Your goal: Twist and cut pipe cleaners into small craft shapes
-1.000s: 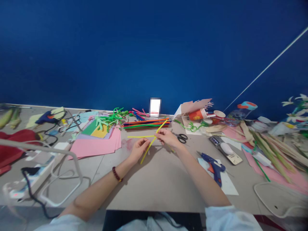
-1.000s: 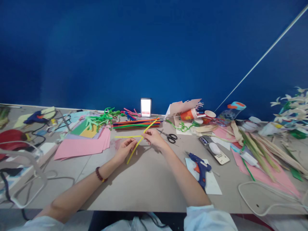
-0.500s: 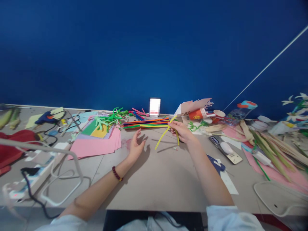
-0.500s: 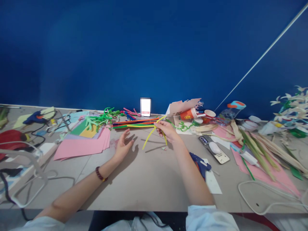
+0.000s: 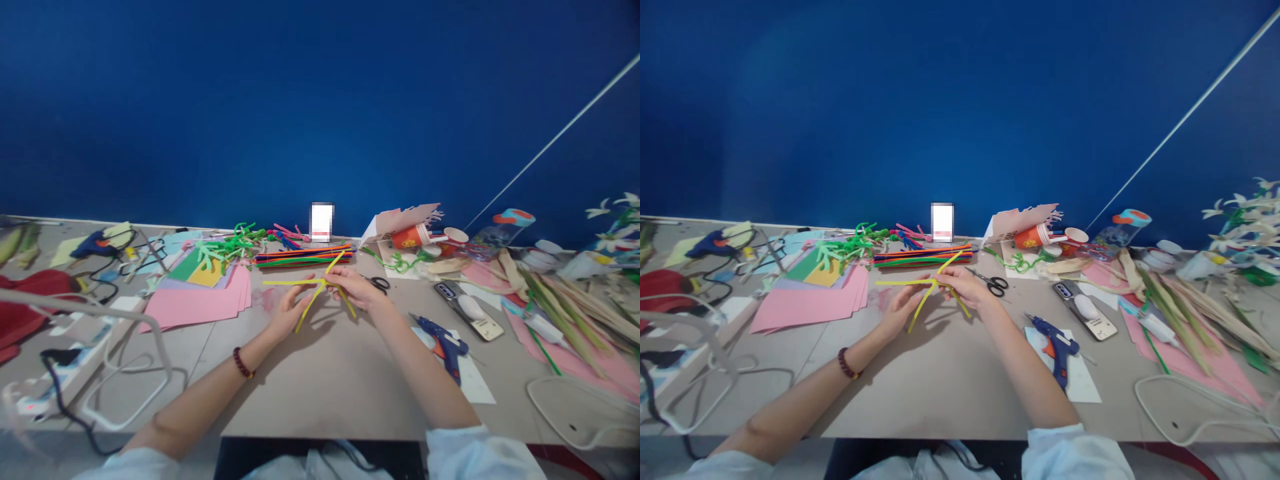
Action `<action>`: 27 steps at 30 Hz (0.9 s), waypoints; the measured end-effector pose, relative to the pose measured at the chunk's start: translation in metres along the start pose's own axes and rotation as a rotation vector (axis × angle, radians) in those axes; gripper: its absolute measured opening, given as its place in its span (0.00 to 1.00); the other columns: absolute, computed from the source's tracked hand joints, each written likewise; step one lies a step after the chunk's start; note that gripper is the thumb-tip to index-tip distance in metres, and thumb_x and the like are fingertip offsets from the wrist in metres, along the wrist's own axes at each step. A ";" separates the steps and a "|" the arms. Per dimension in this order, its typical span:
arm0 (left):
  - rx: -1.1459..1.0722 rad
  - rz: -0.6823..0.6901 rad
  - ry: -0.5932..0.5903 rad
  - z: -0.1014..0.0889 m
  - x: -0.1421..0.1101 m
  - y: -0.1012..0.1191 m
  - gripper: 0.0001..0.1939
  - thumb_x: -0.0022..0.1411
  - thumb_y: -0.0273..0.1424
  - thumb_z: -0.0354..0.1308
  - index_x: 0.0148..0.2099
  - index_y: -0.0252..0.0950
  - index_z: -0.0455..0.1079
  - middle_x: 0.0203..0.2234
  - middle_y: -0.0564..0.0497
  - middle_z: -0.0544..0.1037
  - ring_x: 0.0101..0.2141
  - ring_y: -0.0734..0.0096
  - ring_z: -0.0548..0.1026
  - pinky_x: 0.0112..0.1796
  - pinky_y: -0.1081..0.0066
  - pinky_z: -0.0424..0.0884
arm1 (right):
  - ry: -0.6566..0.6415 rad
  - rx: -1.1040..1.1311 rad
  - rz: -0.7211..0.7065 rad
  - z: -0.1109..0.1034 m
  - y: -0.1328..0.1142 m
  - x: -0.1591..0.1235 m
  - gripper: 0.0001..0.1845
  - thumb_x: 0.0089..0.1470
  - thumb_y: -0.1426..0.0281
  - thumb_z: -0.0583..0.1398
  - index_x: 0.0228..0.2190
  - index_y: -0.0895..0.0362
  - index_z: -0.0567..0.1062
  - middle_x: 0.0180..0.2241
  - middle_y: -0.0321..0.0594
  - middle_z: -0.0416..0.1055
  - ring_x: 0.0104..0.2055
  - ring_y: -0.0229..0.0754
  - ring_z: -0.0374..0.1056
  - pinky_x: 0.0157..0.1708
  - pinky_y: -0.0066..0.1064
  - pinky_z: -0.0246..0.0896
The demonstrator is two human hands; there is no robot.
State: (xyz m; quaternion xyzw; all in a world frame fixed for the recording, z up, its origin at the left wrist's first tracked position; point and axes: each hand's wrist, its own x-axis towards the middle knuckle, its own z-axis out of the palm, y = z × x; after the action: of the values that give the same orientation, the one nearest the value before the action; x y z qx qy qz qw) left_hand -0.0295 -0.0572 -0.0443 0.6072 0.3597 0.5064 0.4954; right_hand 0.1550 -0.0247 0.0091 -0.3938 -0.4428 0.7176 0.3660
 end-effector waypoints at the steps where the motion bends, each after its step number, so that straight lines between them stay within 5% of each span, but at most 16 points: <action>1: -0.026 -0.019 0.022 0.001 0.000 -0.001 0.17 0.58 0.40 0.58 0.48 0.43 0.72 0.49 0.46 0.74 0.50 0.58 0.71 0.52 0.55 0.65 | -0.007 -0.003 0.004 0.002 0.002 0.001 0.16 0.37 0.63 0.70 0.26 0.59 0.72 0.20 0.32 0.66 0.22 0.30 0.61 0.17 0.20 0.55; 5: -0.024 -0.086 0.160 0.007 0.000 -0.003 0.14 0.53 0.41 0.62 0.39 0.37 0.75 0.35 0.47 0.79 0.35 0.66 0.75 0.37 0.67 0.72 | -0.008 -0.027 0.058 0.011 0.009 0.003 0.16 0.36 0.65 0.70 0.27 0.60 0.73 0.22 0.33 0.68 0.22 0.31 0.62 0.18 0.22 0.58; 10: -0.063 -0.203 0.202 0.009 -0.001 0.001 0.19 0.49 0.46 0.63 0.32 0.33 0.72 0.19 0.54 0.72 0.18 0.79 0.65 0.21 0.76 0.62 | 0.016 -0.011 0.059 0.017 0.013 0.003 0.16 0.34 0.66 0.70 0.25 0.60 0.74 0.23 0.34 0.70 0.25 0.32 0.65 0.24 0.24 0.62; 15: -0.144 -0.276 0.122 0.006 0.001 0.002 0.22 0.50 0.49 0.61 0.27 0.34 0.65 0.13 0.59 0.62 0.15 0.83 0.57 0.18 0.79 0.50 | -0.012 0.017 0.058 0.018 0.014 0.003 0.16 0.34 0.65 0.71 0.23 0.61 0.74 0.23 0.34 0.70 0.22 0.30 0.61 0.21 0.23 0.56; 27: -0.107 -0.284 0.076 0.006 0.002 -0.004 0.22 0.51 0.50 0.59 0.28 0.34 0.64 0.13 0.60 0.60 0.14 0.84 0.54 0.16 0.78 0.47 | -0.064 -0.038 0.060 0.010 0.020 0.007 0.13 0.37 0.66 0.69 0.25 0.59 0.73 0.20 0.33 0.67 0.21 0.31 0.63 0.15 0.20 0.58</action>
State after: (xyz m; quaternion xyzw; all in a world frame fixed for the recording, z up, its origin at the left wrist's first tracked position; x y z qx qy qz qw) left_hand -0.0234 -0.0557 -0.0479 0.5032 0.4330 0.4724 0.5798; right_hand 0.1400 -0.0291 -0.0080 -0.3906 -0.4559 0.7319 0.3224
